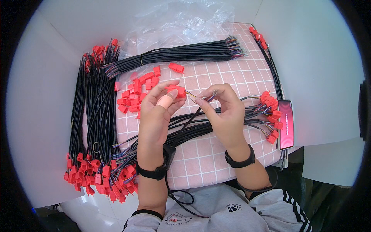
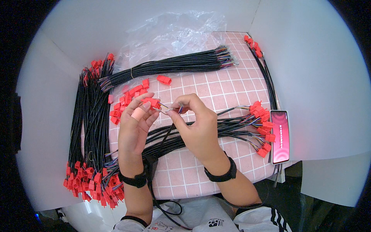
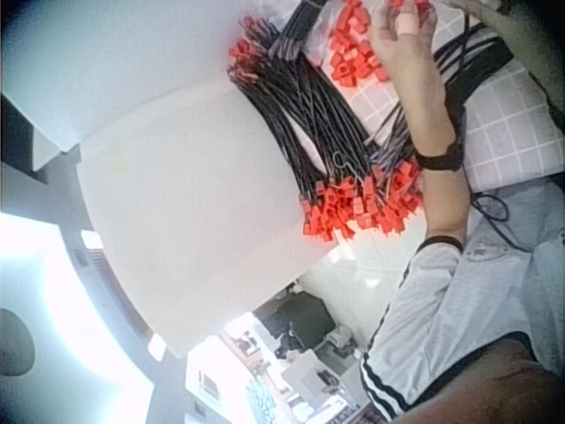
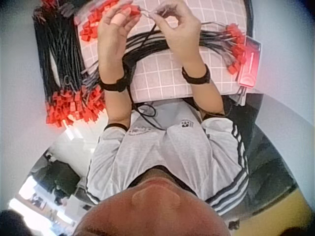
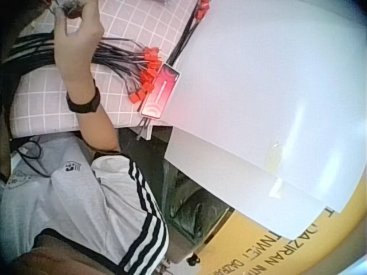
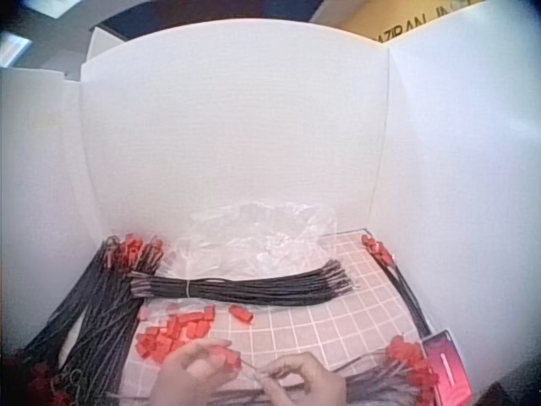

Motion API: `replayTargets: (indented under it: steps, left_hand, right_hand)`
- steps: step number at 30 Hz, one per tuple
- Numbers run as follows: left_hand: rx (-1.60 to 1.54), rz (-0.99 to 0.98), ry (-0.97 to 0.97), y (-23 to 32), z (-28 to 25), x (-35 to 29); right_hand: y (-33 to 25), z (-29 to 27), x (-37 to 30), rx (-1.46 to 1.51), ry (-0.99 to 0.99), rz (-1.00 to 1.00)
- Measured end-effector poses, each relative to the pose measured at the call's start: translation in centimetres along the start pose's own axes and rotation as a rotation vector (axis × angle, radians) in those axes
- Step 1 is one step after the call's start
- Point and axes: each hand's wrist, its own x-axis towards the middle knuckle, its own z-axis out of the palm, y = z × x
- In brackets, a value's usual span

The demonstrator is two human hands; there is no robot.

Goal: Inserting multiple colored wires into red electronic connectors.

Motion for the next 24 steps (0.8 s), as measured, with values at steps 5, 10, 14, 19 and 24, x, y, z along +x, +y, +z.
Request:
replayTargets:
  steps: [5,10,14,19,24]
  left_hand:
    - [-0.100,-0.004,-0.044,-0.2,-0.4,0.1]
    - [-0.141,-0.024,-0.059,-0.1,-0.5,0.1]
    - [-0.111,0.000,-0.067,0.0,-0.3,0.0]
    - [-0.072,-0.017,-0.067,-0.1,-0.2,0.0]
    - [-0.079,-0.020,-0.075,-0.1,-0.1,0.1]
  right_hand:
    - [-0.2,0.0,-0.1,0.114,-0.055,0.010]
    - [-0.3,0.1,-0.3,0.186,-0.094,0.023]
    - [-0.5,-0.1,-0.1,0.183,-0.104,0.051]
    - [-0.7,-0.6,0.3,0.236,-0.154,0.187]
    - [-1.0,-1.0,0.5,0.144,-0.239,0.234]
